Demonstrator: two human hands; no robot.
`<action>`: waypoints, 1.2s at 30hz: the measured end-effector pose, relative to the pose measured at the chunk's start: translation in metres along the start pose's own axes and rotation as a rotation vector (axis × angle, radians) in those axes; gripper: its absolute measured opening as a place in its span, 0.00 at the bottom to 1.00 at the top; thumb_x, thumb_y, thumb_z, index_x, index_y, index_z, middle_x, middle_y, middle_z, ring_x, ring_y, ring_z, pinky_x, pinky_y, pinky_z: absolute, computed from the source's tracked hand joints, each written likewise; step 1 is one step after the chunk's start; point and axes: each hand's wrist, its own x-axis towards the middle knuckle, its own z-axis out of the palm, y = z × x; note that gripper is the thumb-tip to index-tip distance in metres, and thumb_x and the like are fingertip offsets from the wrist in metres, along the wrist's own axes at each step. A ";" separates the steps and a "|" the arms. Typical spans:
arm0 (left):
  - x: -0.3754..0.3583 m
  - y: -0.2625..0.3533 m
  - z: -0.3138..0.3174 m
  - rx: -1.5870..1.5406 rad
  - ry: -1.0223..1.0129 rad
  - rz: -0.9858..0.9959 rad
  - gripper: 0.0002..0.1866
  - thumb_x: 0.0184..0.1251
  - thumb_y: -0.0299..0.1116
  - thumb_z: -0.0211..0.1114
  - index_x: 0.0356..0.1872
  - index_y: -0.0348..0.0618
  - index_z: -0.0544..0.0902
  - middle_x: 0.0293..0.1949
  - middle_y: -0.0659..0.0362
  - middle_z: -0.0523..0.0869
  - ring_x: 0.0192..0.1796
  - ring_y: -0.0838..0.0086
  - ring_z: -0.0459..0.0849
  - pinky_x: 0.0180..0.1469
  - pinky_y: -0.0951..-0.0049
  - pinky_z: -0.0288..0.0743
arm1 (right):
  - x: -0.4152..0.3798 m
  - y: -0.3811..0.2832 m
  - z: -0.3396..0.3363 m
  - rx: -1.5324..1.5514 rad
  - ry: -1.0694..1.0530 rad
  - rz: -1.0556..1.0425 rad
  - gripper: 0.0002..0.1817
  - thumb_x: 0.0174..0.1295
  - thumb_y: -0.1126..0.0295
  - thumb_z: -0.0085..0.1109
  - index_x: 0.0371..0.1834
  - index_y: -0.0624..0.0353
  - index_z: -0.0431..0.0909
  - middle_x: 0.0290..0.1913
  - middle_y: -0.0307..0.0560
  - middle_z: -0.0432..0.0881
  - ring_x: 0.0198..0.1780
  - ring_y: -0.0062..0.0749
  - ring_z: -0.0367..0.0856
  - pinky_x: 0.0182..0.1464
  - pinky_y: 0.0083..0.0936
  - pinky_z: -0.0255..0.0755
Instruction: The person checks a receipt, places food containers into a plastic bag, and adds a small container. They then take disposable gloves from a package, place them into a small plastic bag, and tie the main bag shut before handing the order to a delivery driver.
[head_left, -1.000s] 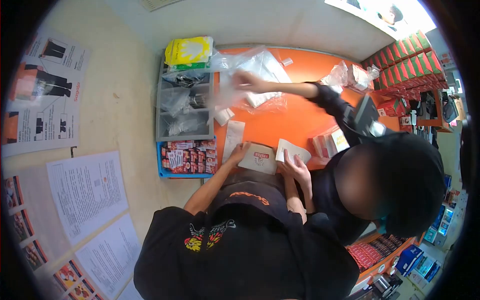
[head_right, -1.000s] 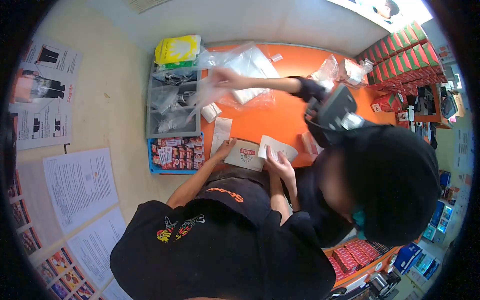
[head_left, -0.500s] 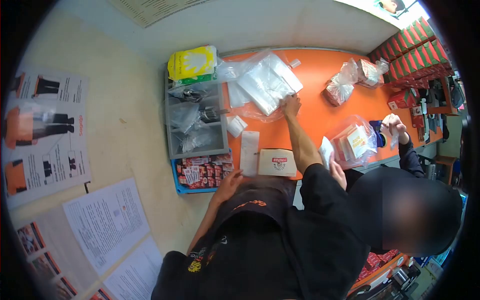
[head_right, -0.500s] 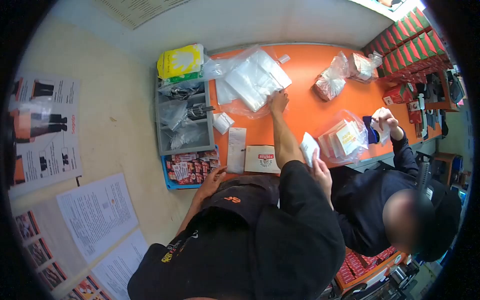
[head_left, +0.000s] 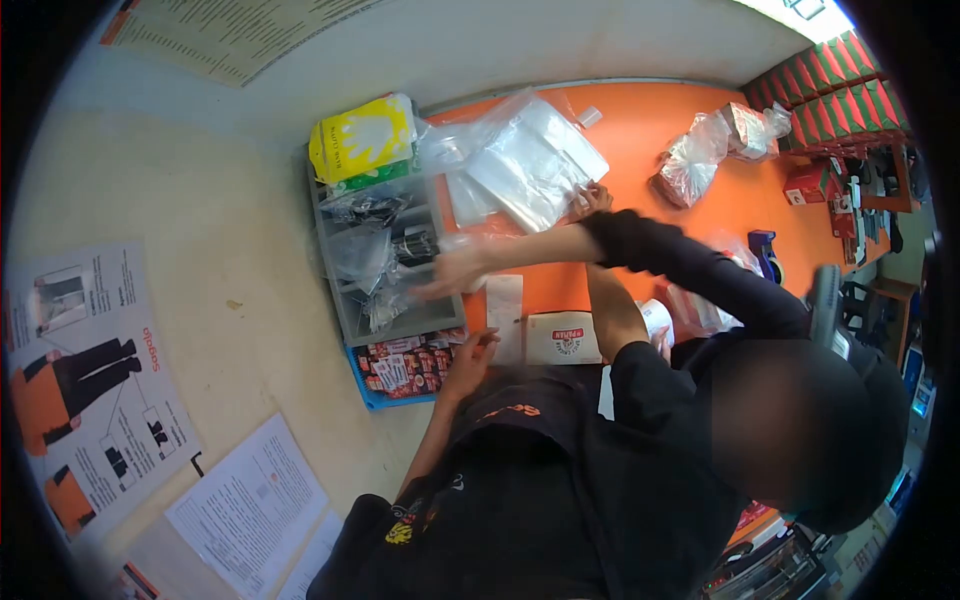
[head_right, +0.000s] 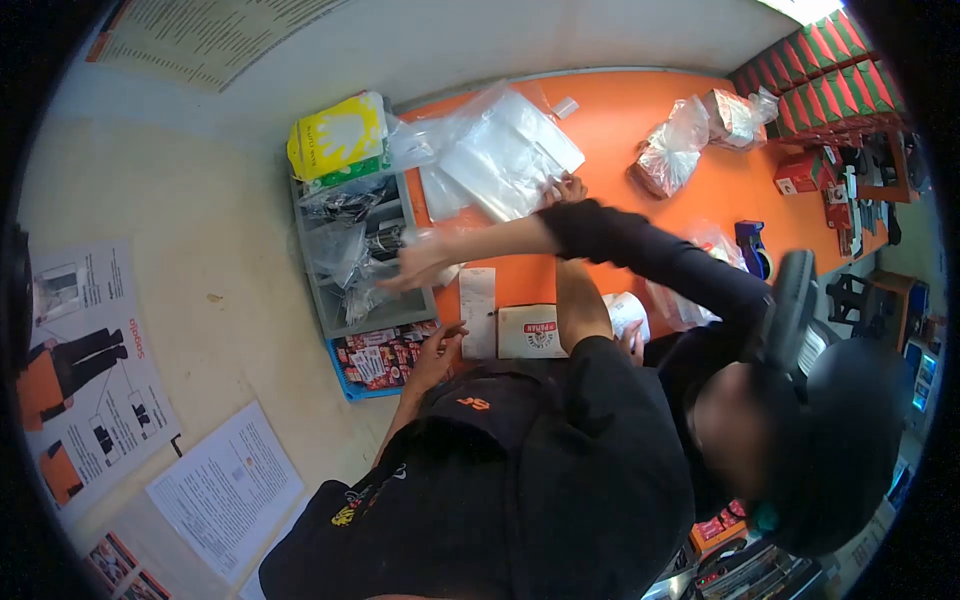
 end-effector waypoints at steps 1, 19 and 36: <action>-0.003 -0.005 0.000 -0.003 -0.018 -0.036 0.18 0.73 0.35 0.58 0.61 0.43 0.76 0.50 0.54 0.85 0.52 0.70 0.83 0.52 0.71 0.75 | -0.001 0.001 -0.003 0.000 -0.014 0.009 0.27 0.52 0.61 0.68 0.55 0.58 0.74 0.54 0.50 0.76 0.54 0.48 0.73 0.58 0.43 0.67; -0.038 -0.079 -0.027 -0.030 0.038 -0.006 0.22 0.72 0.39 0.60 0.62 0.39 0.73 0.52 0.51 0.83 0.53 0.72 0.81 0.56 0.73 0.75 | 0.016 0.011 0.030 0.474 -0.037 0.369 0.08 0.62 0.68 0.59 0.35 0.63 0.78 0.36 0.51 0.77 0.38 0.45 0.76 0.43 0.41 0.73; 0.030 0.092 0.047 -0.917 -0.222 0.231 0.17 0.70 0.33 0.63 0.56 0.37 0.76 0.45 0.55 0.86 0.45 0.75 0.83 0.47 0.75 0.76 | -0.023 -0.251 -0.263 1.787 -0.202 0.824 0.37 0.69 0.34 0.39 0.55 0.60 0.73 0.42 0.38 0.77 0.41 0.21 0.75 0.42 0.22 0.73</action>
